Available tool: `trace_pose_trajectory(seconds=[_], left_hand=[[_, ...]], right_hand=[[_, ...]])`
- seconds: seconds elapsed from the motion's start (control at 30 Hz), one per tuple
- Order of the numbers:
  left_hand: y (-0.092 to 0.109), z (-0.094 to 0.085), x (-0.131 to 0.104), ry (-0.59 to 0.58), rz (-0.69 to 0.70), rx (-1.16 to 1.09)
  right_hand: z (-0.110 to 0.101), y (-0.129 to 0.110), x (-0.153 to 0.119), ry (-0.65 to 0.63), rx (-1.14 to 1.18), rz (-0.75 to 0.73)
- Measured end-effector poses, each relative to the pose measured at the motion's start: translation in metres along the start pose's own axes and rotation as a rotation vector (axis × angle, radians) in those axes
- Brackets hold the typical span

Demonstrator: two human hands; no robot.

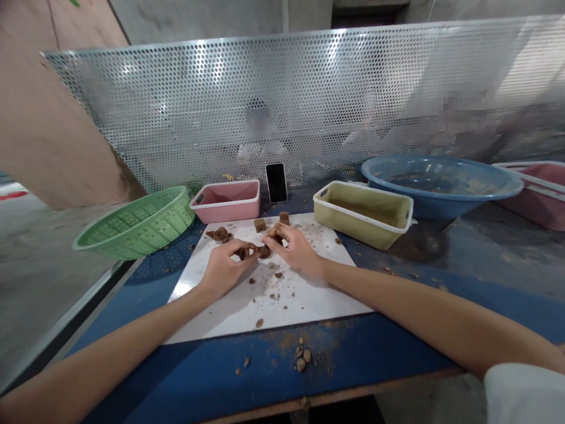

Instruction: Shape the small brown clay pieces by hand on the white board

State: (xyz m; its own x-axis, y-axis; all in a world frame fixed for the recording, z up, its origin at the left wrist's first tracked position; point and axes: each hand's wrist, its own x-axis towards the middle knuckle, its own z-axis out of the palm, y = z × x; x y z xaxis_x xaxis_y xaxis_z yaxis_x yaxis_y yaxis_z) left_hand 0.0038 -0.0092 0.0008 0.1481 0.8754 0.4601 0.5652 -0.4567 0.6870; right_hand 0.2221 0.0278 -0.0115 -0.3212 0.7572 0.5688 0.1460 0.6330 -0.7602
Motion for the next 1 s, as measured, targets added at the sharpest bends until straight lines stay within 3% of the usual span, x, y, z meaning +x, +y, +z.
trace_pose_trajectory(seconds=[0.23,0.4,0.63,0.77,1.0], left_hand=[[-0.0019,0.0024,-0.0024,0.003,-0.010,-0.055],[-0.0007,0.0019,-0.0036,-0.017,0.008,-0.113],[0.0021,-0.0007,-0.0041,-0.021,0.061,-0.045],[0.0019,-0.0009,-0.0032,-0.044,0.052,-0.055],[0.0005,-0.0013,-0.0014,-0.059,0.021,-0.073]], right_hand=[[0.0001,-0.0027,0.0001,-0.168,-0.079,-0.060],[-0.0006,-0.0044,-0.0002,-0.194,-0.078,-0.084],[-0.0012,-0.0017,0.0003,-0.203,0.111,0.034],[-0.0011,-0.0006,0.0015,-0.274,0.080,0.042],[0.0004,0.0004,0.0003,-0.168,0.047,0.056]])
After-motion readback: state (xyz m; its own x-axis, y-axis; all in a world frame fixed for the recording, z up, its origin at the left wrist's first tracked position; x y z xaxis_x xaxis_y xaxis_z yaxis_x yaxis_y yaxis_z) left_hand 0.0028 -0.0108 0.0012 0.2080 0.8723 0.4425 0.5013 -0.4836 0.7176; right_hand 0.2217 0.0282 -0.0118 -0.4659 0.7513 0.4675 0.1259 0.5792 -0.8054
